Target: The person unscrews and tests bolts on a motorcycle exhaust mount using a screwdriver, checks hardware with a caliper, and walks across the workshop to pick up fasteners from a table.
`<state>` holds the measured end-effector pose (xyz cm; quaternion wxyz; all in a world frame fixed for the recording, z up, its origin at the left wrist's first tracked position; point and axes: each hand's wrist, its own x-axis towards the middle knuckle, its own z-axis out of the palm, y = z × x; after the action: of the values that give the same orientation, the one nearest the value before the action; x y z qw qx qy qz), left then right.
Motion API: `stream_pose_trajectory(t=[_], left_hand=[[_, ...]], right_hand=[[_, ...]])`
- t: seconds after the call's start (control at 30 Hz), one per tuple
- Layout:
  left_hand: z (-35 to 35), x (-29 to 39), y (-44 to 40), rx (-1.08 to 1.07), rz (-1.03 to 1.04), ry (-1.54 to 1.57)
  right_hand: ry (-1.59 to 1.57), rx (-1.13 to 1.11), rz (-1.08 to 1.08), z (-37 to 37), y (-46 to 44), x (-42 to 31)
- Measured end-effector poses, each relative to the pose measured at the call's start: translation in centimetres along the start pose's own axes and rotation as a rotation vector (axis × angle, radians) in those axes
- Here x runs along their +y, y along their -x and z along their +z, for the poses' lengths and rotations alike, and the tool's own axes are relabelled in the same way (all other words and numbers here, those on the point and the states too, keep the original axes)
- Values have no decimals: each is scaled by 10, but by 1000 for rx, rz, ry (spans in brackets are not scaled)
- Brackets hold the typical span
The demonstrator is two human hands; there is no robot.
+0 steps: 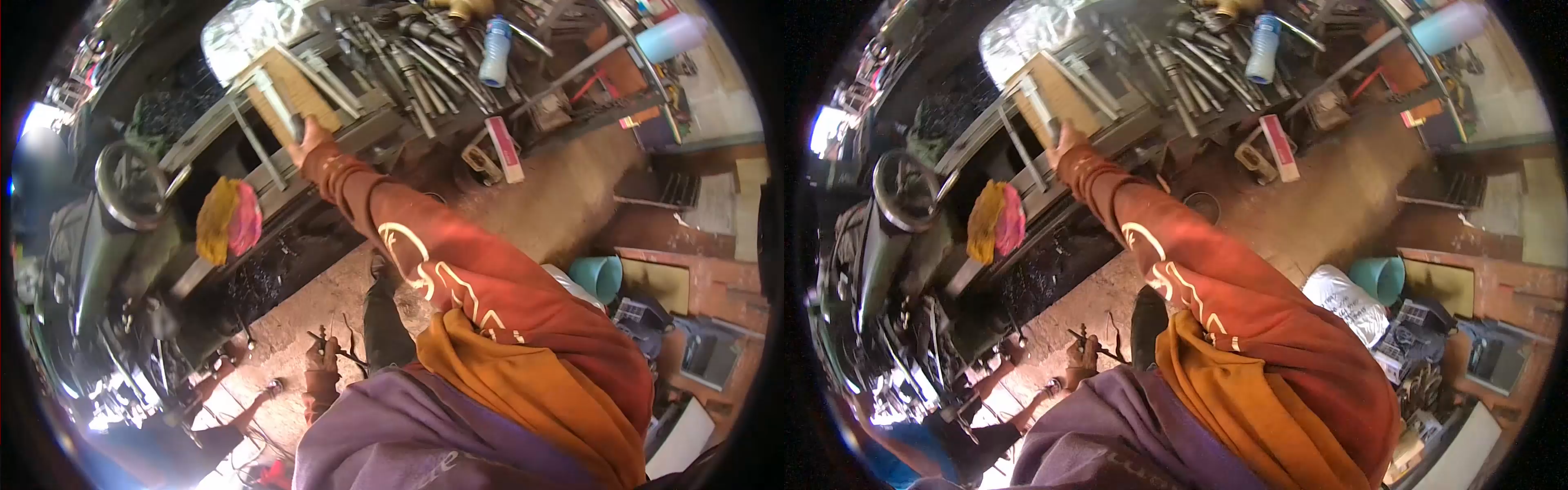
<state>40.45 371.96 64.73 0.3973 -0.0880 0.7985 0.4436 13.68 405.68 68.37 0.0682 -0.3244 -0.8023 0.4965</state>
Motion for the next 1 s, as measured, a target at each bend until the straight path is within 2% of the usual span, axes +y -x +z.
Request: stream_pose_trajectory(t=[0.03, 0.1, 0.13, 0.17, 0.23, 0.27, 0.3, 0.33, 0.37, 0.4, 0.43, 0.47, 0.5, 0.6, 0.7, 0.77, 0.83, 0.9, 0.93, 0.97, 1.0], left_hand=[[1, 30, 1, -5, -3, -1], [4, 68, -19, -32, 146, -83], [21, 101, -18, 51, 336, -20], [28, 126, -27, 37, 469, -142], [48, 181, -43, 75, 932, -552], [64, 212, -49, 83, 1061, -651], [87, 246, -60, 58, 1203, -559], [110, 282, -62, 99, 1350, -622], [139, 307, -62, -1, 1278, -529], [168, 331, -62, -92, 1201, -430], [198, 356, -63, -170, 1121, -330], [232, 380, -56, -387, 796, 54], [265, 401, -44, -594, 436, 415], [348, 444, -7, -699, 430, 391], [415, 475, 30, -805, 431, 361], [453, 491, 50, -1010, 355, 460], [483, 502, 67, -1031, 473, 450], [510, 506, 44, -1127, 558, 358], [516, 517, 67, -1013, 609, 264], [520, 529, 87, -889, 660, 178], [528, 536, 86, -908, 643, 163]], right_hand=[[16, -77, 45, -14, 4, -7], [154, 135, -265, -25, 11, 23], [129, 74, -323, -51, 17, 34], [90, -5, -380, -85, 33, 46], [-206, -244, -313, -155, 68, 72], [-508, -309, -172, -182, 91, 79], [-787, -366, -35, -214, 109, 85], [-621, -343, -118, -254, 122, 91], [-446, -300, -211, -289, 132, 95], [-441, -290, -233, -314, 141, 97], [-612, -276, -139, -342, 152, 101], [-780, -259, -50, -372, 159, 108], [-775, -237, -79, -400, 162, 118], [-679, -39, -151, -476, 174, 145], [-686, -12, -160, -546, 185, 171], [-719, 27, -180, -586, 196, 181], [-801, 79, -131, -619, 200, 194], [-714, 153, -244, -639, 192, 226], [-808, 75, -182, -654, 197, 221], [-704, 165, -247, -660, 191, 229], [-733, 115, -204, -670, 189, 231]])
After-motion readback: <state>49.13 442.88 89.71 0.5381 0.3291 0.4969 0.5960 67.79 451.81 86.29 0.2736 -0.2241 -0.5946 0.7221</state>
